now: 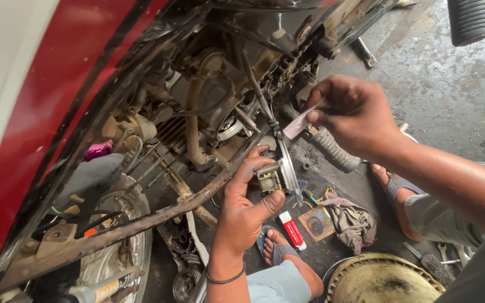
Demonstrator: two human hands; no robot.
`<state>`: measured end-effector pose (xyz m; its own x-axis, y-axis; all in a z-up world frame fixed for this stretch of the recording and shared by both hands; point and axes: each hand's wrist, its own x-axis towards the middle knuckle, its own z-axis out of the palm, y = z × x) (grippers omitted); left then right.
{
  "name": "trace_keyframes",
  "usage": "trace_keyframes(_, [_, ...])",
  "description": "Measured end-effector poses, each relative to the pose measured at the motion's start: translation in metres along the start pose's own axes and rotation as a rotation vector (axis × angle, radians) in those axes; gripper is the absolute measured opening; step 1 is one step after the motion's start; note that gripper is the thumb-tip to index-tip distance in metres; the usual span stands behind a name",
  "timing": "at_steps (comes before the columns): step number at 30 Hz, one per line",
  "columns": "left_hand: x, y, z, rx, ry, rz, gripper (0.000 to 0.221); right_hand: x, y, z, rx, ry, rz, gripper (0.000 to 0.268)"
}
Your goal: The recorder is repairing the engine components of a motorcycle, including handling the stator and related electronics.
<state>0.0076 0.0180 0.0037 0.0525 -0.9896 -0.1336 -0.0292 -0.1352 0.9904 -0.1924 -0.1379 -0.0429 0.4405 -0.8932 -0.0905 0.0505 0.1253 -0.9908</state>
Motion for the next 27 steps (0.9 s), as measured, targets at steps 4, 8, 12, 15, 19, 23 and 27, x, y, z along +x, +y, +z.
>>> trace_keyframes(4, [0.000,-0.001,0.001,-0.010,0.002,-0.006,0.048,-0.005,-0.008,0.001,-0.043,-0.004,-0.025,0.017])
trace_keyframes(8, [-0.001,-0.002,0.003,-0.025,-0.004,-0.008,0.047,-0.011,-0.018,0.002,-0.151,-0.005,-0.099,0.014])
trace_keyframes(12, [0.000,0.001,0.003,-0.030,-0.009,-0.011,0.045,-0.017,-0.038,0.005,-0.347,0.008,-0.198,0.012])
trace_keyframes(15, [-0.002,-0.001,0.002,-0.010,-0.010,0.011,0.044,-0.021,-0.044,0.004,-0.547,0.003,-0.317,0.013])
trace_keyframes(19, [-0.001,0.003,0.003,-0.011,-0.005,-0.005,0.043,-0.026,-0.046,0.003,-0.627,-0.014,-0.446,0.015])
trace_keyframes(23, [-0.001,0.006,0.005,0.021,-0.009,0.029,0.043,-0.031,-0.047,0.002,-0.662,-0.015,-0.565,0.016])
trace_keyframes(27, [0.000,0.008,0.004,0.069,0.002,0.060,0.043,-0.034,-0.050,0.004,-0.686,-0.032,-0.661,0.017])
